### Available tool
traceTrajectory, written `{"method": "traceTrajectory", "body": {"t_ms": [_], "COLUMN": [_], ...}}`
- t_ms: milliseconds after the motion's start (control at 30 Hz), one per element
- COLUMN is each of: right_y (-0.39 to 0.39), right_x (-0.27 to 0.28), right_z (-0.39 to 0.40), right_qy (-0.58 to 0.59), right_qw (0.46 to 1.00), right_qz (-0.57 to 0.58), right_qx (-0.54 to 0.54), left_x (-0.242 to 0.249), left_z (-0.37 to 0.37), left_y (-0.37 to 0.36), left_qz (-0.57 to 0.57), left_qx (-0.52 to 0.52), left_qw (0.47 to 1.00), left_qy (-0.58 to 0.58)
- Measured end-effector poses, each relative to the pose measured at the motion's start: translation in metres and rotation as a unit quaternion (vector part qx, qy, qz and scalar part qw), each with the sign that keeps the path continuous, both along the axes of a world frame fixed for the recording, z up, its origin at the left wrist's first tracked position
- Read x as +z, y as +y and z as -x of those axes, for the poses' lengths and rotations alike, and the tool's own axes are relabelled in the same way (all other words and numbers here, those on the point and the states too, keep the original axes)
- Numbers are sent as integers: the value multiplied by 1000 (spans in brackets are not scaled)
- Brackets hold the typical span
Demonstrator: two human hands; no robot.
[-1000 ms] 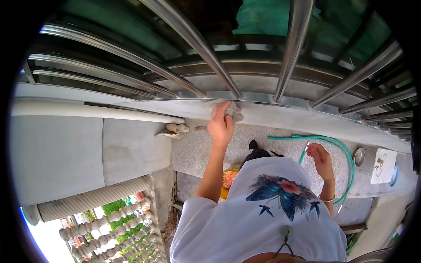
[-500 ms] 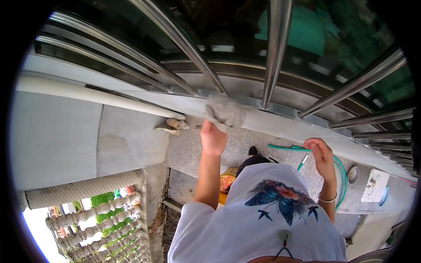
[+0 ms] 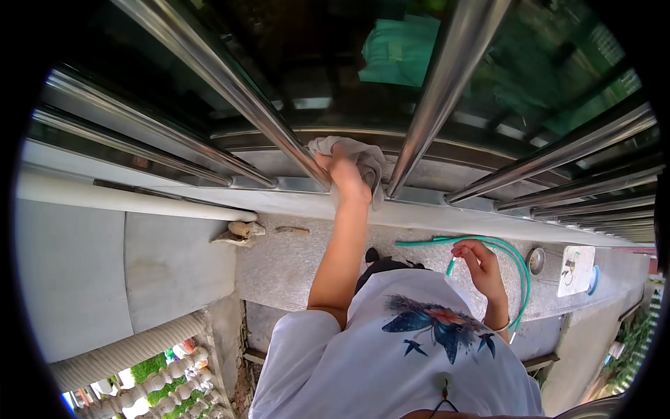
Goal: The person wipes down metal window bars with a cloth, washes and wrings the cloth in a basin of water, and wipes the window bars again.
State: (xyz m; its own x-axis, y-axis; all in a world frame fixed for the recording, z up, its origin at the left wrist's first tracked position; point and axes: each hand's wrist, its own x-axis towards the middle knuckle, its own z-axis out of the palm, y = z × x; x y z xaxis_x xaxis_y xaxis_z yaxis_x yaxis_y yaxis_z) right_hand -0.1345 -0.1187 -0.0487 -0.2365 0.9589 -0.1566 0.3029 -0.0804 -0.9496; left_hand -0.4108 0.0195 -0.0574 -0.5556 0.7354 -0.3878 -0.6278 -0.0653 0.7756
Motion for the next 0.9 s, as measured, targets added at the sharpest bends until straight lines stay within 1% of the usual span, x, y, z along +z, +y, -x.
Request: {"method": "traceTrajectory", "body": {"t_ms": [33,67,100,133,167,200,233,267,300,333,367,400,433,467,500,533,567,600,633,667,733,767,800,833,867,900], "right_y": [0,-2,-4,-5,-5,-5,-7,-8,-8,-11,-13,-15,-18,-22,-26,-30,-33,-38,-41,-42,-42,-39,-35,-33,-30,-25], "right_x": [1,0,-3,-4,-4,-4,-5,-4,-1,1,1,0,-1,-3,-5,-8,-13,-20,-24,-23,-20,-17,-14,-8,1,9], "right_z": [-4,-10,-17,-23,-28,-32,-35,-39,-43,-47,-51,-56,-61,-68,-75,-82,-88,-94,-98,-99,-95,-94,-91,-86,-78,-70], "right_qy": [3,2,-2,-6,-5,-1,3,5,-5,-14,-13,-1,11,15,7,1,6,36,64,84,93,99,76,75,79,83], "right_qw": [1000,1000,1000,1000,1000,1000,1000,1000,1000,1000,1000,999,999,999,999,999,998,997,995,993,992,992,995,994,995,993], "right_qz": [3,3,1,-5,-8,-9,-9,-9,-18,-26,-27,-30,-32,-32,-28,-22,-21,-4,13,24,14,3,-13,-15,-46,-77], "right_qx": [-14,-20,-21,-20,-23,-23,-23,-22,-14,-5,-6,-14,-24,-28,-38,-50,-57,-69,-79,-84,-82,-76,-57,-75,-46,-16], "left_x": [8,-13,-33,-43,-22,-2,-8,-20,-26,-17,-5,8,15,9,3,3,3,-1,14,15,14,11,8,14,21,20], "left_z": [-2,0,2,4,0,-13,-17,-20,-22,-20,-24,-30,-35,-25,-16,-7,8,8,1,-8,-28,-33,-36,-39,-42,-37], "left_y": [1,8,9,10,8,-1,5,21,33,37,32,25,19,14,6,-1,-7,-13,-25,-34,-53,-62,-70,-82,-94,-107], "left_qz": [1,49,51,35,16,11,11,15,20,18,17,63,108,71,39,8,-8,-32,-56,-56,-57,-74,-92,-128,-110,-151], "left_qx": [-17,-13,-20,-131,-237,-281,-281,-368,-451,-515,-515,-463,-407,-382,-312,-239,-150,-108,-64,-70,-120,-46,24,61,101,55], "left_qw": [1000,998,998,991,971,960,960,929,886,852,852,865,866,894,935,966,985,993,996,996,988,992,991,983,974,977], "left_qy": [-14,31,31,-3,-35,-18,-15,46,107,94,96,183,269,223,163,101,85,48,10,12,83,91,97,118,168,141]}}
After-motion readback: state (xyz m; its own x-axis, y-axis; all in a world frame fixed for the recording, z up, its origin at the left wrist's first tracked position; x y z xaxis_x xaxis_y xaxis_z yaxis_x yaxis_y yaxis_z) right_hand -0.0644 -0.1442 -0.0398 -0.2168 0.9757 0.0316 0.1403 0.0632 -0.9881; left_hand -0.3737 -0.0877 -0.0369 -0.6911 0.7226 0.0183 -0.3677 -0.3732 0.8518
